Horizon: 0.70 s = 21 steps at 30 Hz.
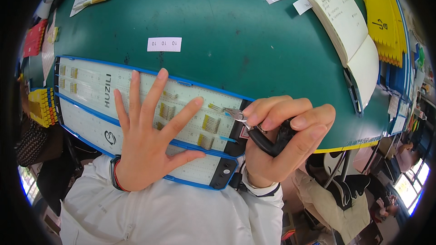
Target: Cutting leads of electronic components mounted on a board using pliers.
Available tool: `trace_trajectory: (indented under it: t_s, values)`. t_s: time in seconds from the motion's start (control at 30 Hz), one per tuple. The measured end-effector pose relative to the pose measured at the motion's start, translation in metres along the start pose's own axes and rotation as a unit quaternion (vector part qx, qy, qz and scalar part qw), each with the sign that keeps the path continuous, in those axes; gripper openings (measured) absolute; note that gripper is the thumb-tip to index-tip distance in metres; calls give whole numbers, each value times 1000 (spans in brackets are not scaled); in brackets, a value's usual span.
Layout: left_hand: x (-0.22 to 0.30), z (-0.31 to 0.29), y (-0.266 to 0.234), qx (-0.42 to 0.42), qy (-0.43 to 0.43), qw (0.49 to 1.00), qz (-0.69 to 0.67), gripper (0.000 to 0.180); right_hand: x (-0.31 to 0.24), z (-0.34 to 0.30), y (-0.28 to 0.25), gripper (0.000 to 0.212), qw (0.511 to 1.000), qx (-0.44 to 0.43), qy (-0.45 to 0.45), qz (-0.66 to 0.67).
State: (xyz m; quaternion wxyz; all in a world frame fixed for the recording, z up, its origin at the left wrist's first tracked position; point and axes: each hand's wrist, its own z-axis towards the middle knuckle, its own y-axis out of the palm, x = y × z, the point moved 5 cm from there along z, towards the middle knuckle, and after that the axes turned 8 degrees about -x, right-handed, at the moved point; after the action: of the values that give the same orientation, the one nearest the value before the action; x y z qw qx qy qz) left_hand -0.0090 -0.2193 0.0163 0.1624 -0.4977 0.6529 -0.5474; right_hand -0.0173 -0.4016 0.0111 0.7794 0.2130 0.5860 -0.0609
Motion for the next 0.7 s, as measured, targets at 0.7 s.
trace_trajectory:
  t_s: [0.7]
  values:
    - [1, 1, 1, -8, -4, 1000, 12, 75, 2, 3, 2, 27, 1000, -3, -11, 20]
